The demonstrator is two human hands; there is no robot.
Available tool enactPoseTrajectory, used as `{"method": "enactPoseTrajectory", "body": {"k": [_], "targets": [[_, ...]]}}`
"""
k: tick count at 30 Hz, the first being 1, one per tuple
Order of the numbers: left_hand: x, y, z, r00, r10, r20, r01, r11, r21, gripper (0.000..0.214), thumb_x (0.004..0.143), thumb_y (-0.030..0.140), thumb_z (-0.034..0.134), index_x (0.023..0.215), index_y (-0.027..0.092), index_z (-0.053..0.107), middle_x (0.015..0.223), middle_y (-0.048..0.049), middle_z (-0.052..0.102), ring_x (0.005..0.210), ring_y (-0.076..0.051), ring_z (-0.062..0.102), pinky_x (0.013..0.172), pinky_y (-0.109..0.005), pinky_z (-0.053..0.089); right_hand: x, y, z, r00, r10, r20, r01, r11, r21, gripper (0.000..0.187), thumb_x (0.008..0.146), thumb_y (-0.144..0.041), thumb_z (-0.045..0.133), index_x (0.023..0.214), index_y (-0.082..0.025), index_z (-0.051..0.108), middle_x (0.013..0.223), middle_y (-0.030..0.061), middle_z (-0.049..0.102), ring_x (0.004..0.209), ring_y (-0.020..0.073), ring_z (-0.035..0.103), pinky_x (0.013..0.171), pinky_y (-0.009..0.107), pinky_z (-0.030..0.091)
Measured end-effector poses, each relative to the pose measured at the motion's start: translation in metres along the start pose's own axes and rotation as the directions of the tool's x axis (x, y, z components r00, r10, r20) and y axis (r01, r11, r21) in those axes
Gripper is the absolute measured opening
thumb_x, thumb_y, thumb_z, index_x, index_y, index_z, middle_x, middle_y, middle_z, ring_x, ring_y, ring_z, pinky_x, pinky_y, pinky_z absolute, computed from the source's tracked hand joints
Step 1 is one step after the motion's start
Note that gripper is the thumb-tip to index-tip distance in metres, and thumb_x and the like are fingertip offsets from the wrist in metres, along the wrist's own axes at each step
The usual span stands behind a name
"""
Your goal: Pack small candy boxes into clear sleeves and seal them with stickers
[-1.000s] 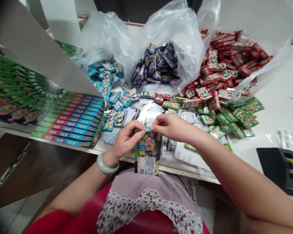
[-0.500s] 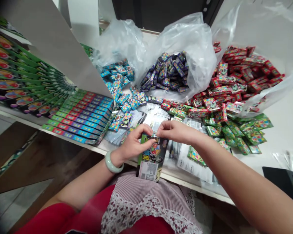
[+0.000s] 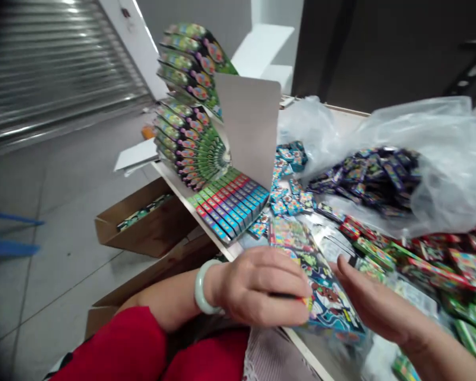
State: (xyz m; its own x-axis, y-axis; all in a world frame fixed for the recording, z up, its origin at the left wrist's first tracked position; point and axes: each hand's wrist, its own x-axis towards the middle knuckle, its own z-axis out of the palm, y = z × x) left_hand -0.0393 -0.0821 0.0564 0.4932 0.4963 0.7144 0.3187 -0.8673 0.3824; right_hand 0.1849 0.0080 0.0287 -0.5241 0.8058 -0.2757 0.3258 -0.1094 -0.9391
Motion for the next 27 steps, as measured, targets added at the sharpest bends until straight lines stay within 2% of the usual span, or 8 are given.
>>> {"method": "enactPoseTrajectory", "body": {"k": [3,7,8,10,11,14,21,27], "targets": [[-0.020,-0.005,-0.007,0.989,0.066,0.131,-0.093,0.972,0.217,0.002,0.084,0.026,0.063,0.083,0.028,0.063,0.101,-0.0019,0.072,0.103,-0.019,0.064,0.098,-0.032,0.049,0.022,-0.019,0.032,0.981,0.149,0.124,-0.162,0.982,0.100,0.044,0.068,-0.066,0.062,0.093,-0.031,0.074,0.097,0.0126,0.074,0.090,0.0352,0.070,0.074,0.048,0.060],[-0.064,-0.027,-0.038,0.981,-0.185,0.052,0.158,0.933,0.324,0.027,0.086,0.034,0.060,0.110,0.023,0.060,0.120,-0.0084,0.065,0.118,-0.024,0.056,0.108,-0.044,0.039,0.062,-0.043,0.061,0.999,-0.037,0.019,0.037,0.999,0.018,0.059,0.065,-0.056,0.072,0.115,-0.027,0.064,0.118,0.0114,0.068,0.102,0.0340,0.066,0.082,0.048,0.057],[-0.075,-0.038,-0.052,0.955,-0.296,-0.028,0.287,0.897,0.337,0.031,0.087,0.036,0.057,0.114,0.021,0.058,0.118,-0.0106,0.064,0.117,-0.024,0.055,0.105,-0.043,0.041,0.071,-0.048,0.066,0.993,-0.121,0.003,0.121,0.992,-0.026,0.059,0.069,-0.057,0.069,0.118,-0.026,0.061,0.120,0.0109,0.067,0.103,0.0327,0.065,0.082,0.047,0.056],[-0.095,-0.066,-0.083,0.821,-0.535,-0.199,0.565,0.708,0.425,0.023,0.093,0.024,0.044,0.109,0.017,0.059,0.109,-0.0123,0.064,0.110,-0.023,0.056,0.099,-0.042,0.044,0.088,-0.056,0.074,0.959,-0.282,-0.007,0.279,0.951,-0.133,0.054,0.077,-0.055,0.063,0.121,-0.025,0.057,0.119,0.0100,0.066,0.103,0.0300,0.063,0.085,0.045,0.054],[-0.103,-0.081,-0.097,0.750,-0.635,-0.186,0.630,0.601,0.492,0.023,0.093,0.020,0.041,0.106,0.017,0.060,0.108,-0.0122,0.063,0.108,-0.023,0.055,0.098,-0.042,0.044,0.095,-0.060,0.078,0.937,-0.350,-0.010,0.343,0.922,-0.183,0.051,0.080,-0.052,0.060,0.122,-0.024,0.056,0.116,0.0095,0.066,0.101,0.0288,0.063,0.086,0.044,0.053],[-0.118,-0.120,-0.123,0.695,-0.707,-0.136,0.651,0.537,0.536,0.018,0.091,0.018,0.046,0.096,0.017,0.063,0.098,-0.0101,0.061,0.099,-0.024,0.054,0.094,-0.042,0.045,0.111,-0.070,0.093,0.877,-0.480,0.003,0.459,0.837,-0.299,0.042,0.086,-0.044,0.054,0.122,-0.023,0.053,0.111,0.0083,0.066,0.098,0.0258,0.062,0.088,0.041,0.050],[-0.125,-0.136,-0.125,0.686,-0.725,-0.062,0.619,0.537,0.573,0.018,0.092,0.027,0.048,0.095,0.017,0.062,0.093,-0.0087,0.058,0.094,-0.024,0.051,0.092,-0.041,0.043,0.135,-0.084,0.128,0.781,-0.623,-0.036,0.531,0.694,-0.487,0.033,0.087,-0.033,0.050,0.118,-0.021,0.055,0.107,0.0104,0.067,0.096,0.0260,0.062,0.085,0.038,0.049],[-0.128,-0.134,-0.132,0.714,-0.700,-0.023,0.596,0.590,0.544,0.017,0.093,0.025,0.049,0.098,0.018,0.063,0.097,-0.0086,0.063,0.098,-0.024,0.054,0.093,-0.039,0.042,0.158,-0.083,0.168,0.723,-0.690,0.039,0.607,0.608,-0.512,0.054,0.090,-0.024,0.041,0.144,-0.021,0.033,0.136,0.0122,0.054,0.119,0.0257,0.056,0.099,0.040,0.045]]}}
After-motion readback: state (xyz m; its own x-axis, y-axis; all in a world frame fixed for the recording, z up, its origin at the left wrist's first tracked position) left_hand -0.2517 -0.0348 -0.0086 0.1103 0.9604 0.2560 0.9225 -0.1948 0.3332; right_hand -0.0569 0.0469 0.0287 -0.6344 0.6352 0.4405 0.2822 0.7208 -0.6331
